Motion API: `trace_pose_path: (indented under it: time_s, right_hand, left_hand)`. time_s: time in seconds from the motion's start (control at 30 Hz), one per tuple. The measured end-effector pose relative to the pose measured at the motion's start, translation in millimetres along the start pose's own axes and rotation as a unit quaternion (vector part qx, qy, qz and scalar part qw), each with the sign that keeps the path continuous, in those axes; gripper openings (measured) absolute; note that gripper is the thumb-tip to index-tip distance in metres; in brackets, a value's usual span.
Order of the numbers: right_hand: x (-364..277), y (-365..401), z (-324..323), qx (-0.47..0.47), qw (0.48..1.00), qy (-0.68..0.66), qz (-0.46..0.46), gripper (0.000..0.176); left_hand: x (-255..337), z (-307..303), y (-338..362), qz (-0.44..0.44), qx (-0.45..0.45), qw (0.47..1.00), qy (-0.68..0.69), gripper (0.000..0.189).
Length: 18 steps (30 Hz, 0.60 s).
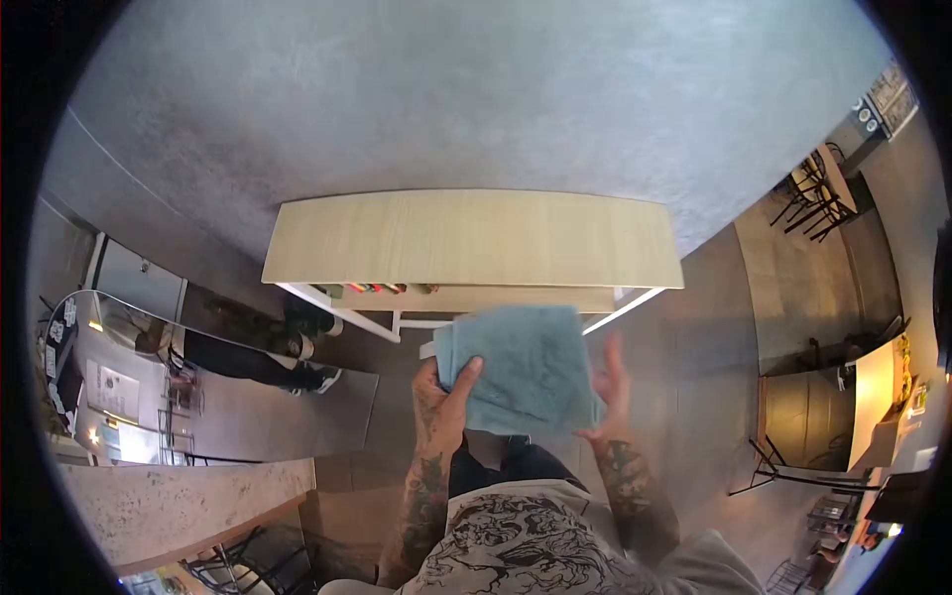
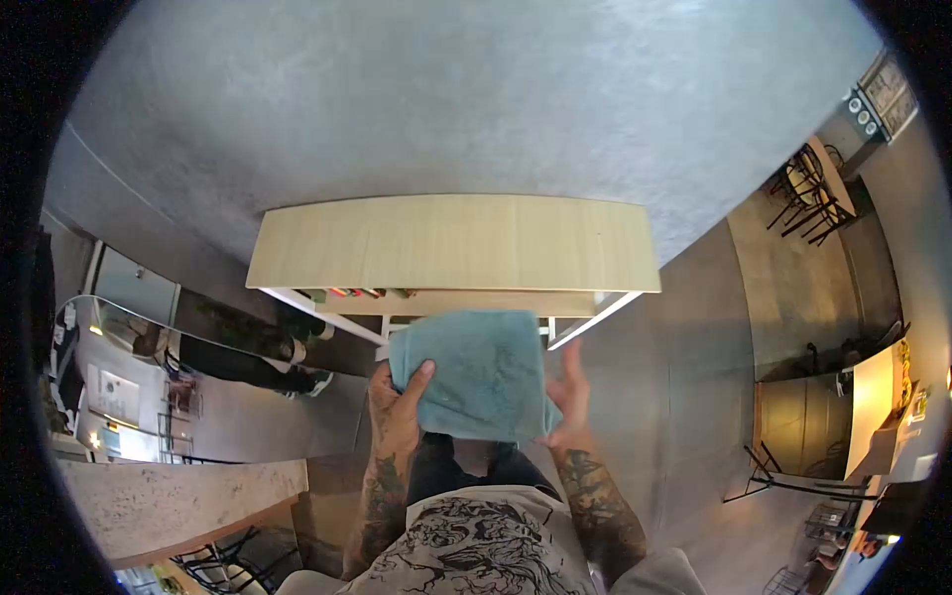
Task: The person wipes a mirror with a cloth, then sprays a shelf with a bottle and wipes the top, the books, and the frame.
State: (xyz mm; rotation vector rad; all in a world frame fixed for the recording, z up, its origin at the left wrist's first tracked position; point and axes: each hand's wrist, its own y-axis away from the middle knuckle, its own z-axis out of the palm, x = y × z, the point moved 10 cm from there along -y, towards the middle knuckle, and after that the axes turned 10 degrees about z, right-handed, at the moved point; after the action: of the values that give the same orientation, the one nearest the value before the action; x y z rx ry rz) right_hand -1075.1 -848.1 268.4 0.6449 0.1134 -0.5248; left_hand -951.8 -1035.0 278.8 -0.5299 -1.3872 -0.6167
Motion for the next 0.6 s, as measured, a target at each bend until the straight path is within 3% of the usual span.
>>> trace_pose_path:
  time_s: [0.1,0.13,0.2,0.23,0.27,0.3,0.37,0.4,0.43,0.47,0.5,0.57,0.6]
  right_hand:
    - [-13,50,-4,-0.083,0.989,-0.024,0.120,0.066]
    - [-24,56,-24,-0.070,0.973,0.200,0.088,0.067]
    - [-34,72,-20,-0.056,0.907,0.414,0.052,0.068]
    - [-43,81,-6,-0.075,0.860,0.505,0.002,0.059]
    - [-46,89,11,-0.092,0.802,0.588,-0.049,0.051]
    - [-50,91,7,-0.100,0.802,0.588,-0.047,0.051]
    - [-69,109,20,-0.234,0.828,0.495,-0.125,0.027]
    - [-68,111,27,-0.240,0.825,0.497,-0.123,0.027]
    - [-70,110,33,-0.231,0.856,0.452,-0.096,0.023]
    - [-71,109,39,-0.219,0.885,0.405,-0.069,0.021]
    - [-71,111,51,-0.221,0.884,0.406,-0.068,0.021]
    - [-68,116,85,-0.187,0.730,0.638,-0.160,0.021]
    - [-66,126,109,-0.194,0.687,0.660,-0.235,0.021]
  left_hand:
    - [11,17,21,0.031,0.005,0.998,0.046,0.033]
    - [15,21,30,0.040,0.004,0.998,0.046,0.033]
    - [10,32,51,-0.009,-0.020,0.985,0.171,0.024]
    - [4,24,57,-0.004,-0.014,0.986,0.167,0.024]
    - [15,34,62,0.079,-0.130,0.957,0.248,0.032]
    - [26,39,70,0.071,-0.199,0.955,0.210,0.043]
    - [47,46,92,0.074,-0.337,0.931,0.124,0.064]
    - [62,50,101,0.054,-0.337,0.909,0.238,0.068]
    - [72,51,107,0.034,-0.335,0.874,0.350,0.073]
    - [70,51,112,-0.022,-0.384,0.855,0.348,0.086]
    - [73,52,112,-0.020,-0.383,0.856,0.347,0.086]
    - [85,67,104,0.009,-0.365,0.916,0.165,0.091]
    - [83,68,99,0.099,-0.388,0.916,-0.005,0.093]
